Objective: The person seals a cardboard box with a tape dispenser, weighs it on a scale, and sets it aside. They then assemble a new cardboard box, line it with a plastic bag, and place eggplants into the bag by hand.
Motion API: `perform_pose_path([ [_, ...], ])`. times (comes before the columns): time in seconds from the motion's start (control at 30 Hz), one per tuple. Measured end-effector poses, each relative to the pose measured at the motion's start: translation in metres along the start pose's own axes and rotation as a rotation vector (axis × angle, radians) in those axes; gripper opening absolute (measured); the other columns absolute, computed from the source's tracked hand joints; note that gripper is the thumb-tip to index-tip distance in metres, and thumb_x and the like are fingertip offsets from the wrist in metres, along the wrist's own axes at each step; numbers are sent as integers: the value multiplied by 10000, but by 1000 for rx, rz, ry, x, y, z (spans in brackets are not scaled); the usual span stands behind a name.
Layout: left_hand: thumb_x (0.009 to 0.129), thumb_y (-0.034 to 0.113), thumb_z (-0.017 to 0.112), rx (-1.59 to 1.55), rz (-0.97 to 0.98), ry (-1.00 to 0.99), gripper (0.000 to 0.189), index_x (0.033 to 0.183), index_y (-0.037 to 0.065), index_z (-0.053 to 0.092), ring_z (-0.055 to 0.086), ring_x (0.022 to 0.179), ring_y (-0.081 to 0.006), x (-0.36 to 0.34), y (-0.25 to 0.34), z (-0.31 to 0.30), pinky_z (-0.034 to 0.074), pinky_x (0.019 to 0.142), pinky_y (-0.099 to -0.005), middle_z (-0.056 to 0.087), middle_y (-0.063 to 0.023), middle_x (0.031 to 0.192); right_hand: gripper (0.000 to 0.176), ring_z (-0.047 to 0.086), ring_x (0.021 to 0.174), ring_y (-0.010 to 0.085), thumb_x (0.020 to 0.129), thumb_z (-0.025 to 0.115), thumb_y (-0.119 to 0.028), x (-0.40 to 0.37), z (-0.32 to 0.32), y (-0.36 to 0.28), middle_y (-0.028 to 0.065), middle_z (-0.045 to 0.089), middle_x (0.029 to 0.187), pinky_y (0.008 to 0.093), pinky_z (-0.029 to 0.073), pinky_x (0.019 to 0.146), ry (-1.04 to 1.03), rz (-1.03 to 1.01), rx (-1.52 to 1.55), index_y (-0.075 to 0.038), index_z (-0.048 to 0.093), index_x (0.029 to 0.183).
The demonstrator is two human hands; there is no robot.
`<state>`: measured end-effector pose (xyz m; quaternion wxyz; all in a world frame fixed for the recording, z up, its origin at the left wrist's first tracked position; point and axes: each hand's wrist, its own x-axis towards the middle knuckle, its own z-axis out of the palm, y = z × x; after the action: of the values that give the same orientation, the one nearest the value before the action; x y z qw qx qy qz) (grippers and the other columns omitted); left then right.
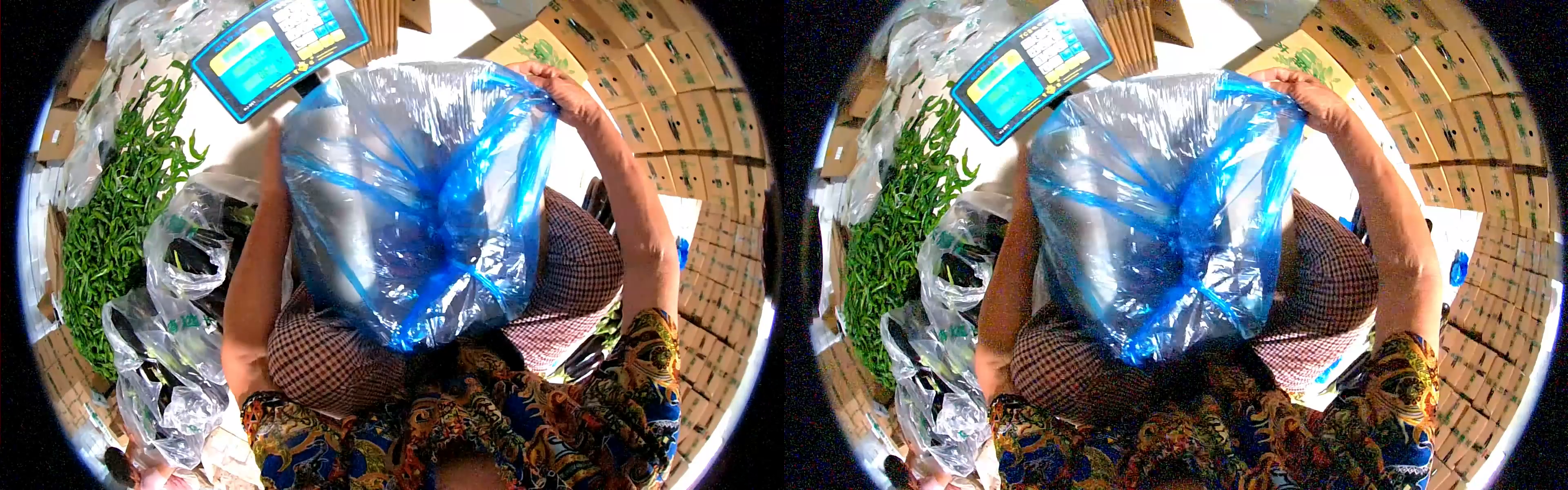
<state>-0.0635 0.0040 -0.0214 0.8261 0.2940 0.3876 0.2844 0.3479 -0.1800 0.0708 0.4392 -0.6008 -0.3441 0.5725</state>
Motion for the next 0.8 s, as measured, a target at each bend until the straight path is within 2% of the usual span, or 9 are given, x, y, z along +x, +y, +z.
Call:
perform_pose_path([
  [0.13,936,479,441,-3,-20,-197,548,1247,32,506,581,984,-208,-57,0,25,483,872,-339,593,-109,1123,280,608,846,94,892,607,-231,-38,-3,4,18,645,952,225,511,761,42,14,70,-25,609,1081],
  [0.27,920,341,523,487,66,-99,415,1183,22,548,589,884,-159,-74,5,17,484,786,-282,615,-65,1028,145,478,689,46,921,479,-102,-29,-22,38,-41,545,767,193,401,631,148,-136,-187,-45,602,870],
  [0.3,914,314,532,505,49,-92,388,1164,19,557,585,857,-149,-76,6,15,480,766,-272,616,-57,1008,189,588,738,174,898,513,-119,-18,-22,48,67,644,828,302,472,695,294,-108,-271,23,637,894],
  [0.37,900,259,550,543,-7,-73,334,1124,13,577,576,803,-131,-80,4,7,472,728,-252,620,-41,969,334,598,758,201,915,514,-264,-5,-21,68,129,656,827,318,472,718,453,-196,-902,51,623,932],
  [0.53,901,291,533,539,35,110,410,1185,-4,541,574,919,-175,-96,2,-2,465,811,-294,600,-81,1068,439,600,782,151,916,516,-418,-12,0,80,75,653,883,303,498,748,402,70,-381,-9,646,1011],
  [0.6,901,312,535,515,109,-66,439,1203,-7,531,577,951,-181,-94,6,-21,463,837,-297,601,-88,1089,416,624,773,120,884,579,-423,-24,3,69,50,663,878,262,533,717,371,116,-60,-38,644,1026],
  [0.63,902,312,534,496,95,-67,439,1203,-7,531,576,951,-180,-96,4,-24,463,838,-297,602,-88,1088,208,558,789,80,913,546,-204,-46,14,49,-16,607,874,236,464,701,302,178,-29,-47,603,1037],
  [0.7,903,312,532,476,61,-38,438,1203,-7,531,576,951,-180,-96,4,-24,462,838,-298,602,-88,1087,275,586,901,147,933,503,-248,-68,32,33,27,628,987,296,486,792,236,48,107,-40,593,1091],
  [0.8,904,311,530,458,39,-25,436,1203,-7,531,576,952,-180,-97,3,-25,461,840,-298,603,-87,1085,384,638,793,99,814,696,-315,-101,14,31,29,669,926,251,544,729,41,142,-74,-45,619,1077],
])
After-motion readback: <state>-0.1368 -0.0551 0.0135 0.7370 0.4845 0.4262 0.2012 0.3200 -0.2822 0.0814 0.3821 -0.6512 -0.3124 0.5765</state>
